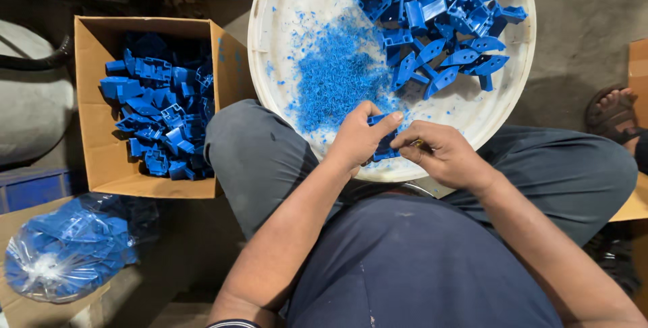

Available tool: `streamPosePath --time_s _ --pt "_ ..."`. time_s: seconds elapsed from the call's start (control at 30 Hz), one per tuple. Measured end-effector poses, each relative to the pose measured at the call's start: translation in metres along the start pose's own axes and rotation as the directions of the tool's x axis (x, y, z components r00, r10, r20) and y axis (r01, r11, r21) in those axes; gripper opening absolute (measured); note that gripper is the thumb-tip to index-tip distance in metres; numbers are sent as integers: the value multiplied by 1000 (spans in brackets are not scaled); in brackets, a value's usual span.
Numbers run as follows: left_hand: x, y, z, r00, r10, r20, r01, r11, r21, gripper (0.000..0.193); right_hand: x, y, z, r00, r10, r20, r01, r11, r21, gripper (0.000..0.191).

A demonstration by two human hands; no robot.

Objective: The person removes excess plastic material from blue components using a scraping tool over a white bucket lid.

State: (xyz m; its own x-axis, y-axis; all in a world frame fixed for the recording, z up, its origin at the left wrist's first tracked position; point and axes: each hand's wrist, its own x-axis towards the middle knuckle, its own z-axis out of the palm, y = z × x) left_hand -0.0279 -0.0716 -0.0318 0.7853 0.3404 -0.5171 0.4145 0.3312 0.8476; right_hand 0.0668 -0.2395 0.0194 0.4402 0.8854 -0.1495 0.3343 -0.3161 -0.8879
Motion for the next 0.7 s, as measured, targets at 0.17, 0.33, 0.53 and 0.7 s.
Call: streamPosePath --time_s 0.17,0.33,0.53,0.7 --pt "-2 1 1 994 -100 41 100 995 -1 39 -8 18 6 994 -110 -7 110 990 86 6" --pt "-2 4 4 1000 -16 19 18 995 -100 37 -14 29 13 973 195 -126 -55 721 691 8" --pt "-7 16 0 996 -88 -12 82 963 -258 36 -12 8 6 956 -28 -292 -10 991 -130 36" --pt "-10 20 1 997 -77 -10 71 953 -294 36 -4 -15 9 911 -323 -257 157 846 -509 46"
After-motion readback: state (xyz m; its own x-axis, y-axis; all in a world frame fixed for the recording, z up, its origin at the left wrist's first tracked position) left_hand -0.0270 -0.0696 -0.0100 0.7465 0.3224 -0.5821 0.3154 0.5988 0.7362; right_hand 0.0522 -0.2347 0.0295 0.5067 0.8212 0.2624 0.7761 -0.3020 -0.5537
